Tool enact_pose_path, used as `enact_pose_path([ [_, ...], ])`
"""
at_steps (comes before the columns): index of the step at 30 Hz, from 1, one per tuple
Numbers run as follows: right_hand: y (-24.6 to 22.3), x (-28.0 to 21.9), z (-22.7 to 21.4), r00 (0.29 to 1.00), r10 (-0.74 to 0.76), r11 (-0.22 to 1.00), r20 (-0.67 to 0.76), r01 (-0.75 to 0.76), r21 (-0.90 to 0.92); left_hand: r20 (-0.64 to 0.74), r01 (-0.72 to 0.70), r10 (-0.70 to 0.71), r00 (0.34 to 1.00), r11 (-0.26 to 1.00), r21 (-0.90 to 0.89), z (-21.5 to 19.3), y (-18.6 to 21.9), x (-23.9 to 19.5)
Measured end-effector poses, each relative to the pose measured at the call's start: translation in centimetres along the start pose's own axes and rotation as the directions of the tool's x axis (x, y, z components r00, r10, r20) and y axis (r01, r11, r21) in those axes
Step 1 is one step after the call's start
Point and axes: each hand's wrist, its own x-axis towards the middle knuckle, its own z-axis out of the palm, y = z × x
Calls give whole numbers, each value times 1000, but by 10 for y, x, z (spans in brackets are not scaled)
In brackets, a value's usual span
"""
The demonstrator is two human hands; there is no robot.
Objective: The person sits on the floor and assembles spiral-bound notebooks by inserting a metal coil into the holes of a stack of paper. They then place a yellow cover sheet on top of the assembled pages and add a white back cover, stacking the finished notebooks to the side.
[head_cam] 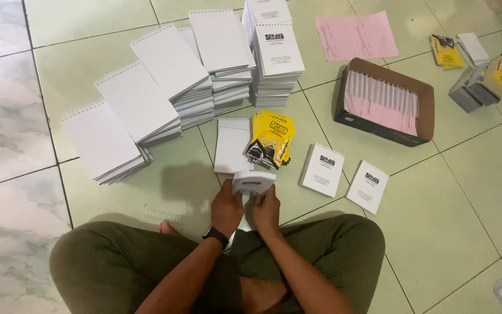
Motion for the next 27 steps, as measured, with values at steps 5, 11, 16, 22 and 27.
enact_pose_path([
  [5, -66, -32, -22, 994, -112, 991, -9, 111, -69, 99, 91, -95, 991, 995, 41, -44, 56, 21],
  [11, -101, -23, -39, 979, -141, 985, 147, 153, -74, 191, 73, -93, 977, 991, 111, -70, 64, 52],
  [16, -92, 45, -74, 861, -425, 714, 280, 509, -481, 250, 270, -243, 937, 959, -81, -112, 50, 91],
  [22, -12, 104, -68, 673, -714, 376, 196, 604, -702, 210, 366, -308, 928, 858, -360, -106, 46, 94],
  [27, -41, 90, -77, 724, -685, 682, -78, 600, -419, 211, 361, -295, 932, 809, -463, -97, 34, 100],
])
